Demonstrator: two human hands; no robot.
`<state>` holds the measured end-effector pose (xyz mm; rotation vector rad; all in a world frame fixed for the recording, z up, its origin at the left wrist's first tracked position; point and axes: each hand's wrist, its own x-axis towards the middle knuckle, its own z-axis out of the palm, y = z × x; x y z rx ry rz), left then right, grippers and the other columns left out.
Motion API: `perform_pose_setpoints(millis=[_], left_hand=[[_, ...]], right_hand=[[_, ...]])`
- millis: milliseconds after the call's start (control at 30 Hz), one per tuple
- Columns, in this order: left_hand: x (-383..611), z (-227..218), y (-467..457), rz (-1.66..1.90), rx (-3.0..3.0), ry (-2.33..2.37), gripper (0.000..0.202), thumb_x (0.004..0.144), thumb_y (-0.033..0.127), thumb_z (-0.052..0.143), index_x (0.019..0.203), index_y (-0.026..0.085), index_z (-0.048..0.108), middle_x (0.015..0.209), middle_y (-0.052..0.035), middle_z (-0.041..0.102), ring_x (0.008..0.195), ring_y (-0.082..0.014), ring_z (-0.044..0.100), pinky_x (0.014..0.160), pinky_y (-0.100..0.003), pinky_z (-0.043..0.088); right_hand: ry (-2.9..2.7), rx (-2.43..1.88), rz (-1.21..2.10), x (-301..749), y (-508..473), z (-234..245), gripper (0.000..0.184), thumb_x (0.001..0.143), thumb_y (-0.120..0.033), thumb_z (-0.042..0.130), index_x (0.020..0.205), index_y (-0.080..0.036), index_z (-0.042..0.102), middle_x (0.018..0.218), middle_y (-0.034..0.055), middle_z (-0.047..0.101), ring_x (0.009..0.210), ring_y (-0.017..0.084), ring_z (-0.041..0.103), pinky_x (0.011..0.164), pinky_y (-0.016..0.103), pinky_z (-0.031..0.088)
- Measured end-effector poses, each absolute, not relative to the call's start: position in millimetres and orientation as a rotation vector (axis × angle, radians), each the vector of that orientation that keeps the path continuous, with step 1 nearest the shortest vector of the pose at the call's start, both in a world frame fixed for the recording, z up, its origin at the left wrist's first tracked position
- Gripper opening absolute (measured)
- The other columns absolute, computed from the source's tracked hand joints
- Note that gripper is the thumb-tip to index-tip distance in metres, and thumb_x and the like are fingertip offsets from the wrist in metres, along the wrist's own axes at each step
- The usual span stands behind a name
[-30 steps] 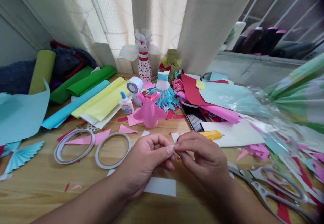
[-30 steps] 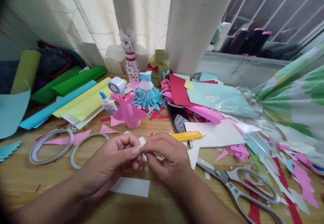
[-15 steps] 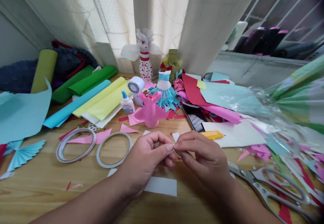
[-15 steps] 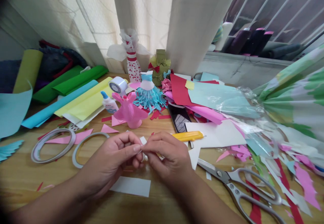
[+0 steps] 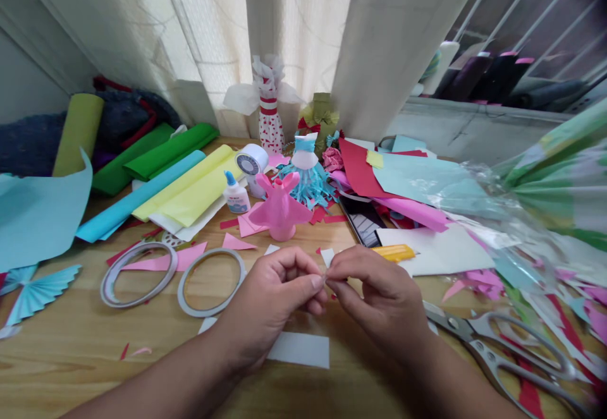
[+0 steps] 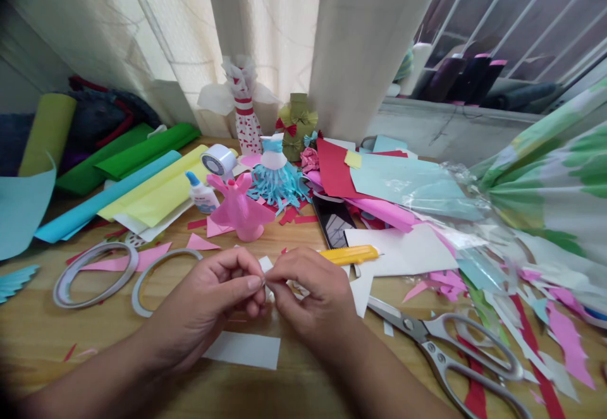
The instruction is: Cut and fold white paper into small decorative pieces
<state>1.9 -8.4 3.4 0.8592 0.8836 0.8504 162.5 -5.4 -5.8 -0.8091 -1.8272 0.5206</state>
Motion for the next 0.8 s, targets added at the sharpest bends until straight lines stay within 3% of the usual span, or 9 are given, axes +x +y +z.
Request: perform_pose_setpoints(millis=[267,567,800], left_hand=[[1.9,3.0,-9.3,0.840,0.809,0.866,0.011,0.075,0.019,0.065,0.071,0.014,0.056,0.062,0.0017,0.062,0.054,-0.0073,0.055,0.058,-0.020,0.043],[0.2,1.5,-7.7,0.854,0.877,0.868,0.018,0.084,0.029,0.053,0.075,0.014,0.056,0.070,-0.0008,0.059,0.059,-0.0089,0.054,0.060,-0.022,0.043],[1.3,-0.3,-12.4,0.961,1.278,0.953,0.014,0.075,0.015,0.063,0.085,0.019,0.052,0.079,0.0022,0.056,0.075,-0.0109,0.055,0.068,-0.022,0.045]], right_hand=[[-1.844,-0.802,0.507,163.5,-6.6,-5.3,0.023,0.075,-0.003,0.058,0.086,-0.019,0.069,0.070,0.0034,0.064,0.063,0.014,0.062,0.057,0.026,0.051],[-1.901,-0.862,0.376,164.4,-6.5,-7.3,0.017,0.075,-0.003,0.053,0.077,-0.019,0.059,0.069,0.0029,0.058,0.068,0.015,0.058,0.063,0.028,0.049],[-1.919,-0.876,0.388,166.6,-8.2,-11.7,0.014,0.074,-0.003,0.053,0.076,-0.016,0.056,0.080,0.0056,0.054,0.076,0.016,0.054,0.067,0.030,0.047]])
